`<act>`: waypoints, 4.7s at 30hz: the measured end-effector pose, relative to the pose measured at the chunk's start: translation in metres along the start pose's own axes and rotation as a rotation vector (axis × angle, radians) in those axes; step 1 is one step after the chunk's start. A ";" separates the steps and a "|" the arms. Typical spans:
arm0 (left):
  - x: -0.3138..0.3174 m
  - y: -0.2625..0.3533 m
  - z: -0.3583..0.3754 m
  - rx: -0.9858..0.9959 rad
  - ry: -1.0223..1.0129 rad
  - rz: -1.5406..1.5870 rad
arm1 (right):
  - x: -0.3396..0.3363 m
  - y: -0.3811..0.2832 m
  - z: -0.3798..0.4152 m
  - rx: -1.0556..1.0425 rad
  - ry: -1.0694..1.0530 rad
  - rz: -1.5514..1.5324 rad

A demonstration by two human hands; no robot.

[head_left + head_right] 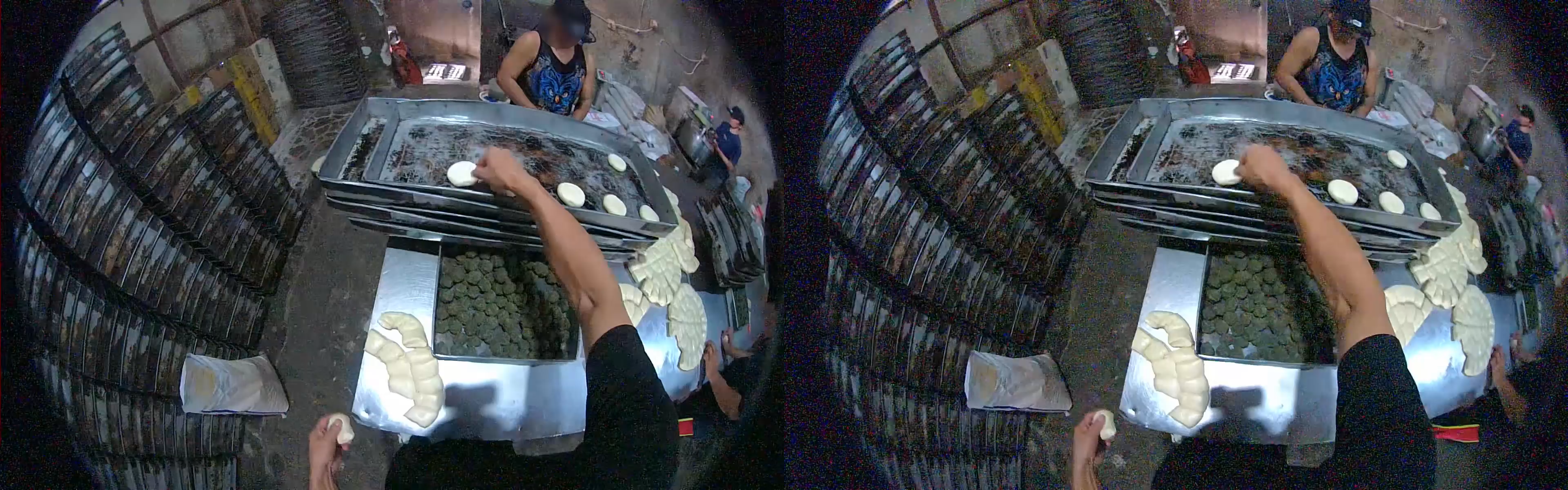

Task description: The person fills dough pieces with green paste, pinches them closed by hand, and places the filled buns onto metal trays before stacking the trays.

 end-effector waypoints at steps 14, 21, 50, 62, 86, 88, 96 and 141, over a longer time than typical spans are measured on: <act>0.095 0.079 0.007 0.347 -0.049 -0.412 | -0.044 -0.105 0.080 -0.122 0.525 0.010; 0.172 0.160 0.054 0.751 -0.017 -0.103 | 0.047 -0.309 0.202 -0.242 0.604 -0.471; 0.101 0.072 -0.002 0.280 0.010 -0.255 | 0.158 -0.047 0.176 0.237 0.266 0.096; 0.216 0.062 -0.003 0.072 -0.693 0.342 | 0.111 -0.254 0.222 -0.067 0.490 -0.596; 0.158 0.140 0.077 0.737 -0.312 -0.171 | 0.034 -0.354 0.207 -0.230 0.459 -0.575; 0.164 0.134 0.059 0.571 -0.304 -0.147 | 0.039 -0.362 0.217 -0.383 0.573 -0.386; 0.212 0.096 0.046 0.249 -0.448 0.125 | 0.081 -0.316 0.251 -0.318 0.515 -0.360; -0.033 0.044 -0.020 0.281 -0.060 -0.424 | 0.133 -0.221 0.262 0.035 -0.328 -0.557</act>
Point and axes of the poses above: each hand's wrist, its own z-axis away from the middle knuckle, its own x-axis out of the palm, y = z × x, the point moved 9 cm from there along -z, towards the middle knuckle, and after that the axes turned 15 degrees about -x, right-handed, at the moved point
